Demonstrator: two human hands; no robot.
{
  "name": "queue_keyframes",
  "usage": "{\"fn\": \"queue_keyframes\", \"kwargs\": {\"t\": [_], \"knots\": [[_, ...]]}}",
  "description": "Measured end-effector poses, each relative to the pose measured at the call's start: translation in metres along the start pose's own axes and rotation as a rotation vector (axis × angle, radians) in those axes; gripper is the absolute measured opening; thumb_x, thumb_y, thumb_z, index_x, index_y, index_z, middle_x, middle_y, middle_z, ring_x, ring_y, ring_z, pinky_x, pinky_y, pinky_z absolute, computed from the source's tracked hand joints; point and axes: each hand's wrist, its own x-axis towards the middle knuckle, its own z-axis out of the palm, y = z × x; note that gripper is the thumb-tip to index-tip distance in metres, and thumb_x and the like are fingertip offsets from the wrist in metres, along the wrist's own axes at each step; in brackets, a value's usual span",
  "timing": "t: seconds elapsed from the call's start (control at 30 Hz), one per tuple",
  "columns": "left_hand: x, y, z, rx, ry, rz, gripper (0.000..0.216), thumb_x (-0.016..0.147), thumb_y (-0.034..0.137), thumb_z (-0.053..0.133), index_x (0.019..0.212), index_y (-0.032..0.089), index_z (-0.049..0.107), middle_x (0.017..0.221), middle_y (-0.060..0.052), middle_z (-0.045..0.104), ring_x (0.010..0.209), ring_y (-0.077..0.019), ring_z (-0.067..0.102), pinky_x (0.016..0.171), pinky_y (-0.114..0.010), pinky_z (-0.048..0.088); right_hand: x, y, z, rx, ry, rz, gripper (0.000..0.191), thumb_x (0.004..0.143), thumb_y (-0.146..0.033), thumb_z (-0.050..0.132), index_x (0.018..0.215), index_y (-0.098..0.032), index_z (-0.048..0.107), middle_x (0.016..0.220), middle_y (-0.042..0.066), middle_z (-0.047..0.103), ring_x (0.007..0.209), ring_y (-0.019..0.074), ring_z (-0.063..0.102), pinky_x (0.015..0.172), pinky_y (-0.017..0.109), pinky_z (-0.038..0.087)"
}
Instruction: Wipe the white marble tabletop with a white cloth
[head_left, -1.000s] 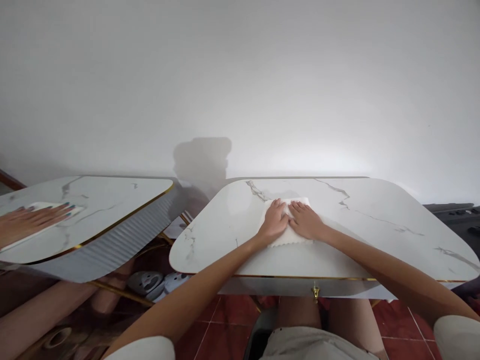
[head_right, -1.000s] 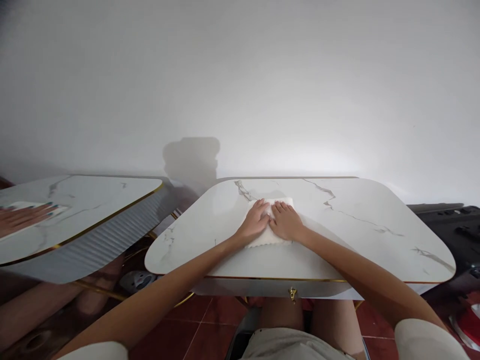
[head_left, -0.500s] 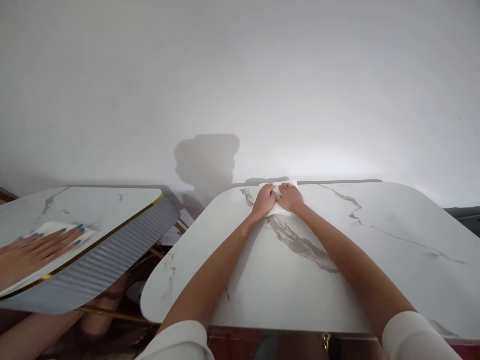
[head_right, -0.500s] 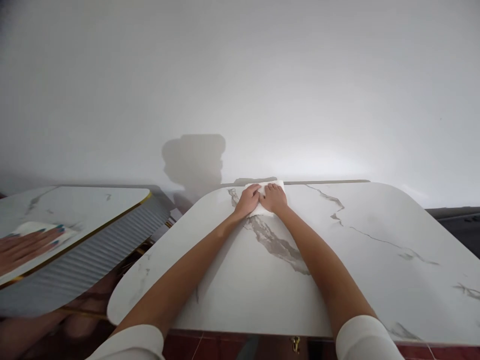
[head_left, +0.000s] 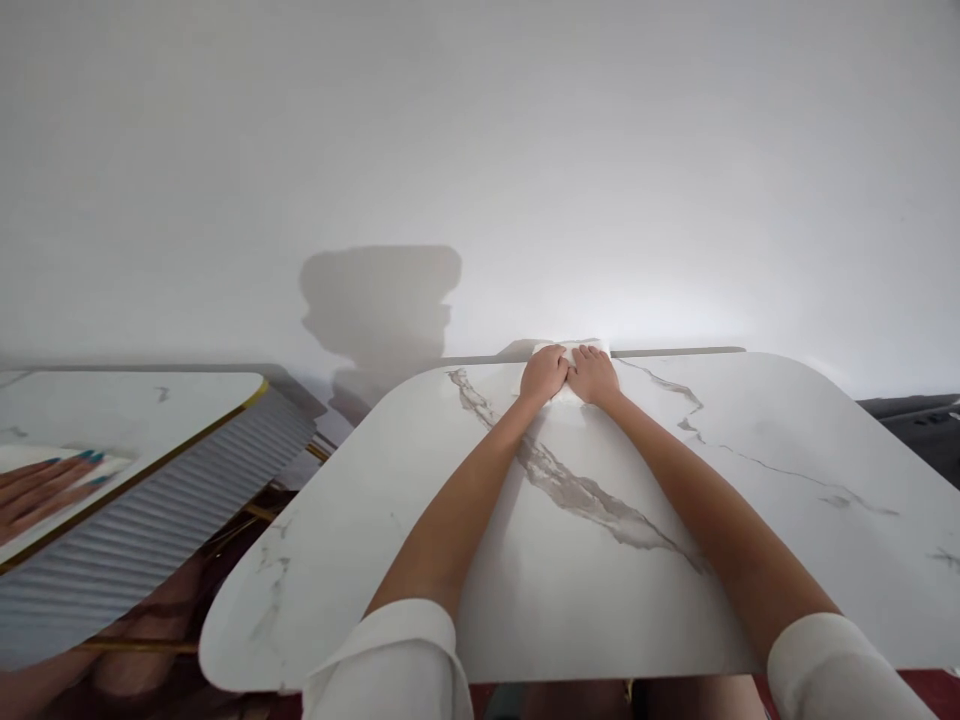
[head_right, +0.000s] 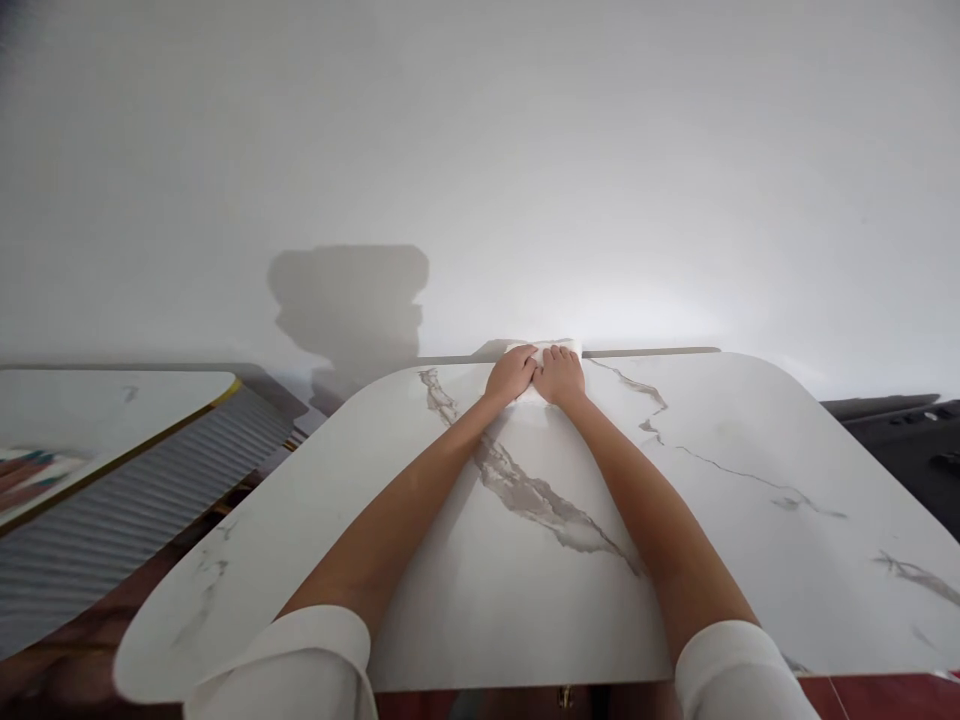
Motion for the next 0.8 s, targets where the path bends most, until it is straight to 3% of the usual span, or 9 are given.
{"fn": "queue_keyframes", "kwargs": {"t": [0.13, 0.3, 0.5, 0.63, 0.8], "knots": [[-0.017, 0.018, -0.001, 0.014, -0.024, 0.098, 0.036, 0.085, 0.011, 0.036, 0.113, 0.013, 0.059, 0.124, -0.012, 0.061, 0.120, -0.0221, 0.052, 0.105, -0.035, 0.039, -0.031, 0.000, -0.013, -0.041, -0.021, 0.055, 0.052, 0.095, -0.025, 0.030, 0.141, -0.004, 0.040, 0.149, 0.017, 0.037, 0.138, 0.0273, 0.029, 0.110, 0.039, 0.021], [-0.058, 0.025, -0.013, 0.050, -0.025, 0.155, 0.041, 0.087, 0.014, 0.034, 0.124, 0.008, 0.051, 0.130, -0.017, 0.056, 0.126, -0.0243, 0.047, 0.109, -0.040, 0.036, -0.076, -0.022, -0.029, -0.083, -0.065, 0.041, 0.055, 0.096, -0.027, 0.030, 0.144, -0.001, 0.036, 0.150, 0.018, 0.033, 0.139, 0.0284, 0.027, 0.112, 0.040, 0.019], [-0.141, 0.018, -0.050, 0.076, -0.053, 0.177, 0.045, 0.088, 0.020, 0.031, 0.127, 0.011, 0.050, 0.136, -0.015, 0.052, 0.130, -0.0242, 0.044, 0.113, -0.041, 0.031, -0.138, -0.076, -0.033, -0.023, -0.031, -0.042, 0.057, 0.094, -0.027, 0.033, 0.141, 0.005, 0.038, 0.147, 0.024, 0.035, 0.138, 0.0341, 0.030, 0.113, 0.045, 0.022], [-0.204, 0.019, -0.077, 0.068, -0.028, 0.086, 0.048, 0.089, 0.024, 0.028, 0.131, 0.017, 0.050, 0.140, -0.010, 0.050, 0.133, -0.0231, 0.042, 0.114, -0.042, 0.031, -0.182, -0.110, -0.032, 0.054, -0.002, -0.128, 0.056, 0.093, -0.027, 0.036, 0.139, 0.004, 0.042, 0.145, 0.025, 0.036, 0.137, 0.0366, 0.031, 0.111, 0.052, 0.025], [-0.255, 0.045, -0.090, 0.084, -0.012, 0.048, 0.050, 0.089, 0.026, 0.027, 0.133, 0.017, 0.048, 0.140, -0.010, 0.050, 0.134, -0.0239, 0.040, 0.114, -0.045, 0.030, -0.231, -0.118, -0.045, 0.101, 0.017, -0.193, 0.055, 0.092, -0.026, 0.038, 0.138, 0.004, 0.043, 0.146, 0.026, 0.035, 0.138, 0.0361, 0.029, 0.112, 0.053, 0.026]]}}
